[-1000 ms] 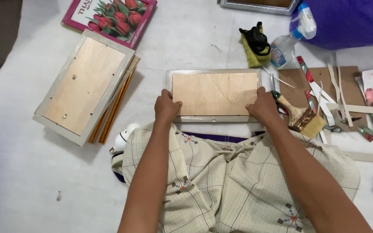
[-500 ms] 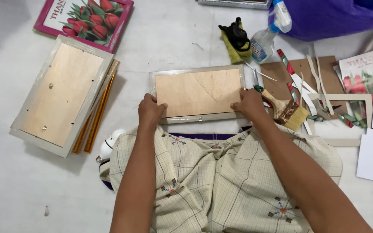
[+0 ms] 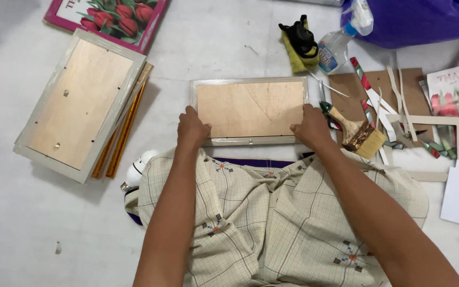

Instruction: Assembling a picture frame by placing a wooden backing and inserting a picture card.

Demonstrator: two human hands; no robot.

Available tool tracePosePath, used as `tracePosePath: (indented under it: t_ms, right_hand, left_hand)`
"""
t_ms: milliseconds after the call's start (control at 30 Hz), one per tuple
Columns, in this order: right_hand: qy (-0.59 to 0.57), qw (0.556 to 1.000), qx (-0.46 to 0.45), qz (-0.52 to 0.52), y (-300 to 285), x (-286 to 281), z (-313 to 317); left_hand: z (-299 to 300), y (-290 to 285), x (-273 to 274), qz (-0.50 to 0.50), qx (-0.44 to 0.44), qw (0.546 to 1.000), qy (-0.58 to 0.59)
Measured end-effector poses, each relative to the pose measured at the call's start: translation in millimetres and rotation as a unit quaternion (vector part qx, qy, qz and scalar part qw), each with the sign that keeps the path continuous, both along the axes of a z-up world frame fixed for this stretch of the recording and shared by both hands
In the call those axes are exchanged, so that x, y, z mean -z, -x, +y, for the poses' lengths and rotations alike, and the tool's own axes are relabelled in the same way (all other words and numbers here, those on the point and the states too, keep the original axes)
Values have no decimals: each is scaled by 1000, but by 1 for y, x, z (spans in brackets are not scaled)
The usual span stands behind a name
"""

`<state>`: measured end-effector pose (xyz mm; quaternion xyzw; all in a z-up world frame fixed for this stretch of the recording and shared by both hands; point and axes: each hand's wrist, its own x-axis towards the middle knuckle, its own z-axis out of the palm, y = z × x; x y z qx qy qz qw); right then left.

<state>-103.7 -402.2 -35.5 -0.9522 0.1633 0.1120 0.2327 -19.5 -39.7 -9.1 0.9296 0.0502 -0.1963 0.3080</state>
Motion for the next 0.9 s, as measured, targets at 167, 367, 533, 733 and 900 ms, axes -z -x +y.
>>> tracePosePath:
  t_ms: [167, 367, 533, 733, 900]
  right_hand:
    - [8, 1000, -15, -16, 5, -8, 12]
    - [-9, 1000, -5, 4, 4, -35, 23]
    - [7, 999, -1, 46, -5, -36, 20]
    - [122, 987, -68, 80, -33, -79, 45]
    - [78, 993, -67, 66, -34, -89, 61]
  left_hand:
    - [-25, 12, -22, -65, 81, 987, -122]
    - [-63, -3, -72, -96, 244, 956, -131]
    - [-75, -31, -33, -35, 259, 951, -167]
    - [-77, -41, -23, 31, 271, 942, -196]
    - [-64, -11, -58, -28, 227, 962, -150]
